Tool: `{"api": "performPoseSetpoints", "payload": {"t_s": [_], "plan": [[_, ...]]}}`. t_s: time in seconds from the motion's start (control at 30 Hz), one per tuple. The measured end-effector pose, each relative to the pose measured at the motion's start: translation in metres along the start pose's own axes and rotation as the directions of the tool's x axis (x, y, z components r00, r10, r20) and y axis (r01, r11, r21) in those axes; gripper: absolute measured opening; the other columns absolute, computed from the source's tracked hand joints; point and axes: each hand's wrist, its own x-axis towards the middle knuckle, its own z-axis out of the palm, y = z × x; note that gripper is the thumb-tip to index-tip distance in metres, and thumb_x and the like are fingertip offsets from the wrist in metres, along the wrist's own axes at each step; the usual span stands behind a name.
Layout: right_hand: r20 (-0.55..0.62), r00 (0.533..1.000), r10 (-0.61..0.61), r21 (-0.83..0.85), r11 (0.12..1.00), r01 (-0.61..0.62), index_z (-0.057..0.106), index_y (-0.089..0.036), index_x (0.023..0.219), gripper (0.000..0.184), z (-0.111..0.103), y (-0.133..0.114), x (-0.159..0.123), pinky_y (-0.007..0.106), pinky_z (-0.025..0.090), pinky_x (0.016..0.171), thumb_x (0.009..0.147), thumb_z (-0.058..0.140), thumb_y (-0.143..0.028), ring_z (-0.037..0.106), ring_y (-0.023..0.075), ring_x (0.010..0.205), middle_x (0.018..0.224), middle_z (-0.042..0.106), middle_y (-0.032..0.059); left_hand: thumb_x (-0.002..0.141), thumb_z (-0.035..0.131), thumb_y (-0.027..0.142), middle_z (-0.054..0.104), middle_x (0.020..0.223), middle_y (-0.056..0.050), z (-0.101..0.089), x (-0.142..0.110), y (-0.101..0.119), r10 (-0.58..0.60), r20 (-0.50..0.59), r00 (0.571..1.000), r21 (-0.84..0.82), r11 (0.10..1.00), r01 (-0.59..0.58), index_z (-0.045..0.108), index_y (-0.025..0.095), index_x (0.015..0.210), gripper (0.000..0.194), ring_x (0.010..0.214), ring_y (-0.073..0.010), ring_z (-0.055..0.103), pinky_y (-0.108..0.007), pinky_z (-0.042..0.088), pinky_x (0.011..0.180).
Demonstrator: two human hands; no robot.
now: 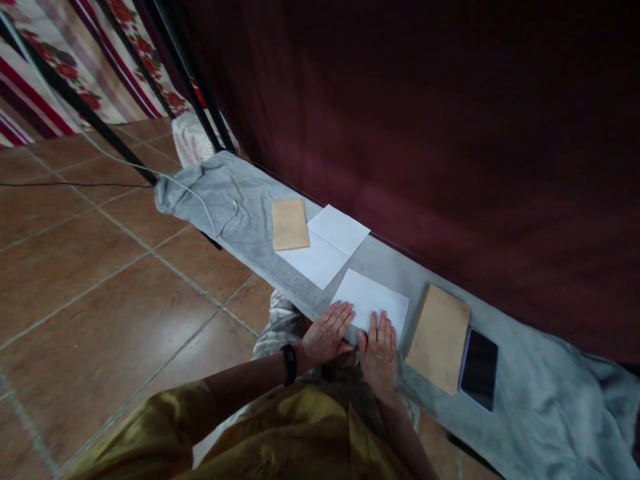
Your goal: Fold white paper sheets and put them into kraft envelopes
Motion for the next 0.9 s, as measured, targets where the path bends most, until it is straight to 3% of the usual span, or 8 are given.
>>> {"api": "performPoseSetpoints", "payload": {"t_s": [0.17,0.37,0.6,0.9], "plan": [[-0.003,1.000,-0.003,-0.013,1.000,0.003,0.020,-0.012,0.157,0.057,-0.002,-0.003,0.001,0.055,0.030,0.117,0.104,0.029,-0.030,0.024,0.0315,0.148,0.163,0.016,0.0179,0.103,0.032,0.047,0.034,0.158,-0.015,0.011,0.039,0.004,-0.007,-0.073,0.997,-0.071,0.997,0.002,0.032,0.011,0.151,0.060,0.149,-0.0228,0.026,-0.043,0.021,0.122],[-0.031,1.000,-0.001,-0.046,0.999,0.000,0.021,-0.011,0.156,0.058,0.000,-0.005,0.005,0.053,0.032,0.116,0.104,0.034,-0.031,0.030,0.0309,0.146,0.161,0.022,0.0194,0.104,0.029,0.043,0.033,0.158,-0.016,0.030,0.083,-0.010,-0.031,-0.116,0.993,-0.054,0.998,0.025,0.030,0.010,0.151,0.058,0.149,-0.0227,0.026,-0.045,0.022,0.121],[-0.023,0.997,0.070,0.022,0.997,-0.069,0.024,-0.013,0.155,0.055,0.001,-0.001,0.012,0.049,0.033,0.116,0.105,0.029,-0.035,0.030,0.0258,0.147,0.160,0.028,0.0162,0.102,0.034,0.039,0.032,0.159,-0.014,0.031,0.091,-0.031,-0.149,-0.168,0.974,-0.016,0.989,0.149,0.024,0.012,0.155,0.060,0.149,-0.0240,0.025,-0.046,0.021,0.122],[-0.042,0.997,0.063,0.055,0.997,-0.061,0.041,-0.012,0.149,0.050,0.028,0.010,0.081,0.049,0.026,0.119,0.105,0.028,-0.031,0.032,0.0238,0.145,0.154,0.041,0.0150,0.096,0.042,0.025,0.028,0.161,-0.011,0.028,0.091,-0.033,-0.114,-0.150,0.982,0.032,0.992,0.120,0.029,0.023,0.155,0.060,0.148,-0.0280,0.028,-0.049,0.025,0.120]]}}
